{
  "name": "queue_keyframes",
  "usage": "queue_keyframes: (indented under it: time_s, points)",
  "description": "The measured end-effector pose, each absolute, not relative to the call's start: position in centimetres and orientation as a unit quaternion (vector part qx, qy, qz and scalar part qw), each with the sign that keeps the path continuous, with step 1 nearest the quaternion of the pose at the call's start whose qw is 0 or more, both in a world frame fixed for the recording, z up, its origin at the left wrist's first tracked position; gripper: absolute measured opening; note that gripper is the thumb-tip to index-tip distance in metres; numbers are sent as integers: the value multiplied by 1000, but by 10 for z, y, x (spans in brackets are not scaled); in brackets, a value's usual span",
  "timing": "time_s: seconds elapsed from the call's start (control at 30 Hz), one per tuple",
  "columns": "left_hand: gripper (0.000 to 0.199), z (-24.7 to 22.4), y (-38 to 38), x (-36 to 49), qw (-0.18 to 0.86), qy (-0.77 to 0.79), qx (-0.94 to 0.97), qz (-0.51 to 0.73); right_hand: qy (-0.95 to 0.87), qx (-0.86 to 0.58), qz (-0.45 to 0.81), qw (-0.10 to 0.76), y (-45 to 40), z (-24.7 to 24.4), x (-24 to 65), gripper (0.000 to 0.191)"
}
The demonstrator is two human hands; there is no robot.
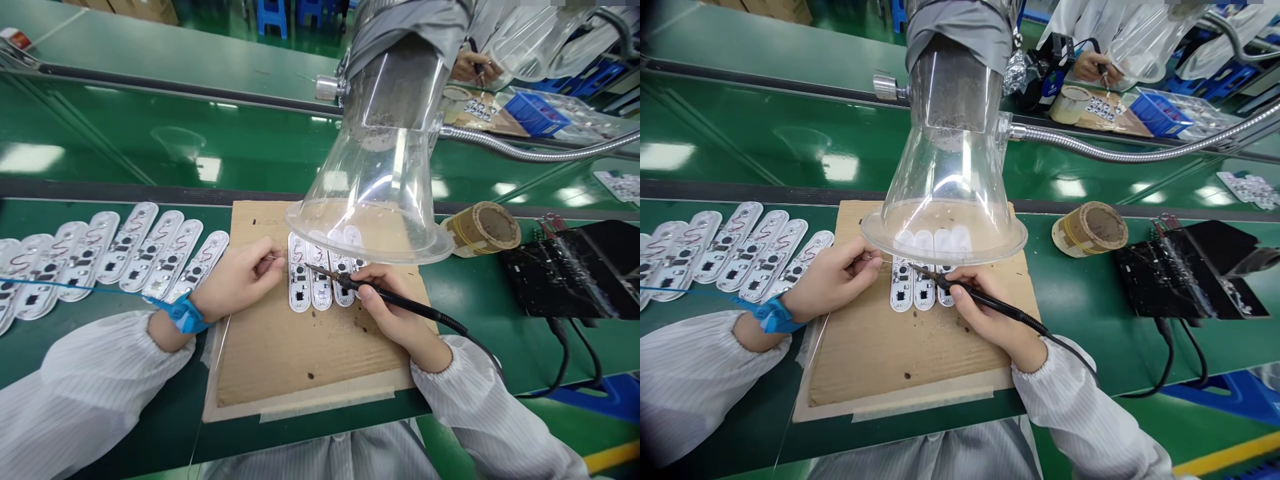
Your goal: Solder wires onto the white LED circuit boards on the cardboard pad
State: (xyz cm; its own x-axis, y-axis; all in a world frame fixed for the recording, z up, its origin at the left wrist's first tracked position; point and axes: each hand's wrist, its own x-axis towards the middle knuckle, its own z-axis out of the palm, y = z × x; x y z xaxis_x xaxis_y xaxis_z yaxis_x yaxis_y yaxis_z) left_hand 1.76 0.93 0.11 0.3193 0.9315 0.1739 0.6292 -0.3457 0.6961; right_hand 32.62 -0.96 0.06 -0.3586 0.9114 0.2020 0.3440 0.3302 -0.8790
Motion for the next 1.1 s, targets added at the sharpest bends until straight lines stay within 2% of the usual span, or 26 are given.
queue_keyframes:
  time_s: [0.57, 0.83, 1.1]
  points:
    - [16, 2, 9, 19, 264, 510, 766, 289, -723, -432, 379, 384, -11, 3, 328, 17]
    - [16, 3, 8, 18, 259, 512, 766, 290, -671, -432, 359, 484, -15, -12, 335, 19]
    - [16, 2, 8, 18, 264, 514, 763, 291, -664, -437, 357, 491, -14, -11, 332, 20]
